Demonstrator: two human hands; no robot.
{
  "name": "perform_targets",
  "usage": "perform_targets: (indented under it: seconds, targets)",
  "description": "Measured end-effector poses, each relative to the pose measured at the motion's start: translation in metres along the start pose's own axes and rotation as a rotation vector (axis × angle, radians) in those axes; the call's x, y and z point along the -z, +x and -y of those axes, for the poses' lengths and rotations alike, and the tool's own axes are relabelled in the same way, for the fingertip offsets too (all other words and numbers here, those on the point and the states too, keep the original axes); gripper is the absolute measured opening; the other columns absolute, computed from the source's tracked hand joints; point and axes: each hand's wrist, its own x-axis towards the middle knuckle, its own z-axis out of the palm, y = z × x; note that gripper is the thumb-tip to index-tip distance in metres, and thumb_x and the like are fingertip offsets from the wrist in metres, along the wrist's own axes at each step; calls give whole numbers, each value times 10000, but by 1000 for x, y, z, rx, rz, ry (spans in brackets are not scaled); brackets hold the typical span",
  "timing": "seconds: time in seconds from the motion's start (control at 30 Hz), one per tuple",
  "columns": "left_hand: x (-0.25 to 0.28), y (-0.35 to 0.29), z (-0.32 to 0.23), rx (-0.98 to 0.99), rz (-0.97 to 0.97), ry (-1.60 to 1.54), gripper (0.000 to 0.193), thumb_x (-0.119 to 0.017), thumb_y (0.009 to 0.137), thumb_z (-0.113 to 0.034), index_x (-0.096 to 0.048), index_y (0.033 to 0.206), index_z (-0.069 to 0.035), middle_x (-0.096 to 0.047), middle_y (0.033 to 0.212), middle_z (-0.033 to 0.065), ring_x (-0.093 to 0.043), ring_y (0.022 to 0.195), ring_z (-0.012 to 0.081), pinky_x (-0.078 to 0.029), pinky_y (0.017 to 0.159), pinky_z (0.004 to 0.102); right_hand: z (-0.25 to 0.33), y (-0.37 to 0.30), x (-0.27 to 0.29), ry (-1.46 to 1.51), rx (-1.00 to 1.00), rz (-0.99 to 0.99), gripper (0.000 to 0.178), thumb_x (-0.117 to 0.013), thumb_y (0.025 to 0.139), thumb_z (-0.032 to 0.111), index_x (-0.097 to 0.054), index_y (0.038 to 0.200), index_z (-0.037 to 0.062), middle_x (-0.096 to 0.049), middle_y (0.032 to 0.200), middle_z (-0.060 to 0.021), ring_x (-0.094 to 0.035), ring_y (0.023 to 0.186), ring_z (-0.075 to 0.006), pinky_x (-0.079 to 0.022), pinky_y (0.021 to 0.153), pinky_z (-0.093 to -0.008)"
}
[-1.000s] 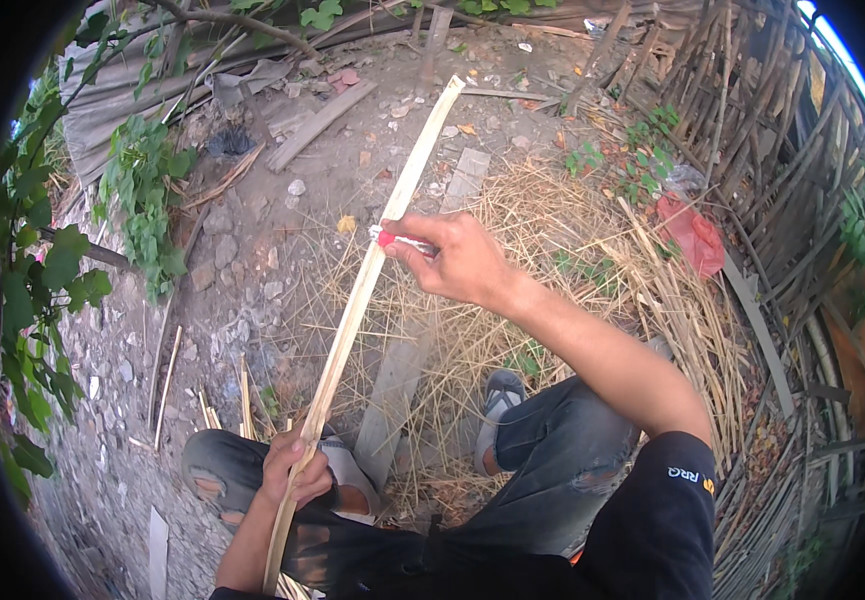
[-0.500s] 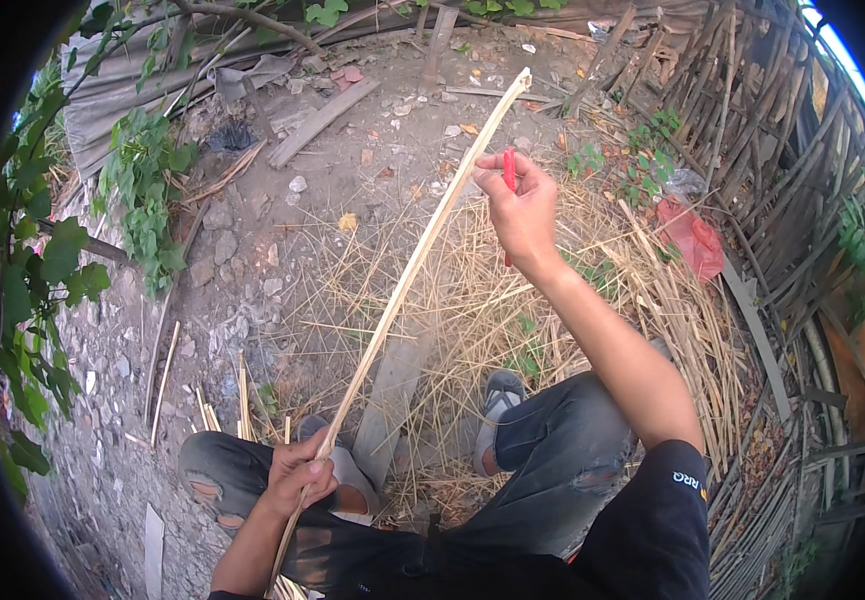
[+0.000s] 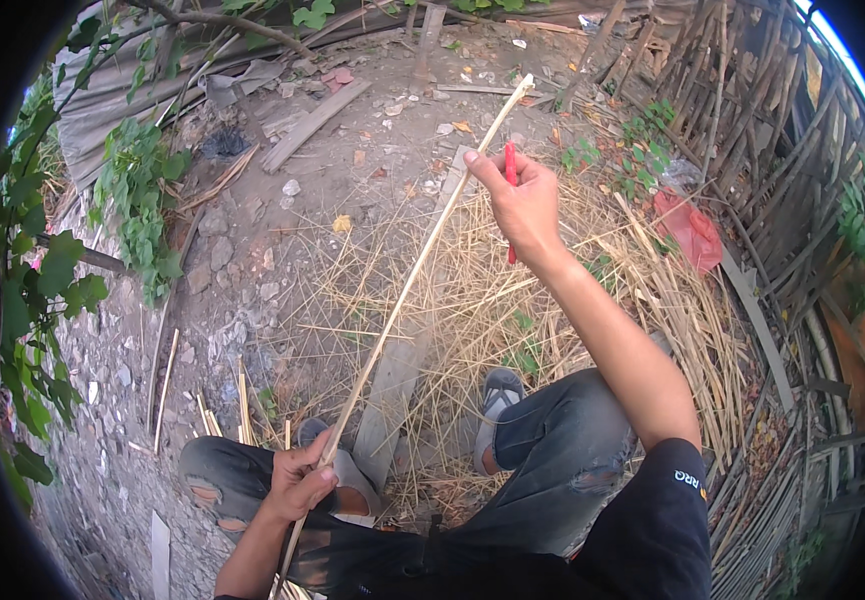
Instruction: The person sits on the ground and uses a red utility knife to shave and smooth a long, thin bamboo stick. They hold the stick with one hand and carefully scrape along its length with the knife in the other hand, rotating the stick to work on different sides.
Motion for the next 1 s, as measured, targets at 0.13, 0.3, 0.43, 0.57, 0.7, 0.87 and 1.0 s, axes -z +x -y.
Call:
perform_targets:
  seconds: [0.13, 0.3, 0.43, 0.57, 0.7, 0.87, 1.0]
  targets:
    - [1, 0, 3, -38, -41, 127, 576, -655, 959, 17, -477, 1507, 10, -569, 765, -68, -420, 631, -13, -308, 527, 186, -5, 2, 3, -82, 14, 36, 274, -789, 919, 260, -690, 787, 42, -527, 598, 78, -385, 511, -13, -285, 479, -243]
    - [4, -1, 5, -46, -53, 231, 592, -660, 949, 31, -470, 1509, 11, -565, 755, -86, -418, 621, -19, -306, 528, 176, -8, 4, 4, -108, 60, 59, 266, -779, 920, 233, -673, 765, 44, -541, 601, 77, -395, 520, -16, -299, 485, -246]
    - [3, -1, 4, -64, -63, 222, 597, -670, 944, 30, -474, 1507, 13, -577, 750, -83, -425, 617, -24, -306, 528, 171, -9, 8, 6, -57, 89, 33, 246, -759, 931, 226, -677, 786, 45, -544, 619, 79, -403, 530, -15, -303, 493, -243]
    - [4, -1, 5, -83, -77, 205, 597, -676, 942, 27, -477, 1504, 18, -591, 757, -76, -433, 618, -25, -309, 528, 170, -7, 7, 7, -14, 69, -2, 233, -749, 937, 228, -684, 809, 44, -546, 636, 81, -400, 536, -10, -301, 498, -241]
    - [5, -2, 5, -87, -73, 221, 598, -681, 942, 22, -475, 1503, 24, -599, 772, -77, -437, 632, -22, -321, 542, 165, 1, 3, 6, -84, -10, 59, 237, -760, 929, 240, -695, 814, 44, -538, 619, 83, -397, 534, -7, -299, 497, -243]
    - [-3, 1, -3, -110, -79, 279, 603, -697, 937, 9, -474, 1497, 38, -597, 791, -89, -441, 659, -23, -335, 570, 157, 0, 1, 3, -122, -31, 95, 241, -765, 925, 251, -703, 808, 49, -528, 600, 85, -395, 532, -10, -299, 496, -250]
    - [1, 0, 1, -95, -84, 346, 606, -714, 930, -10, -486, 1489, 38, -593, 781, -91, -441, 658, -26, -336, 568, 159, -7, 4, 5, -159, -9, 129, 234, -733, 943, 242, -688, 823, 47, -509, 601, 88, -398, 532, -18, -307, 498, -258]
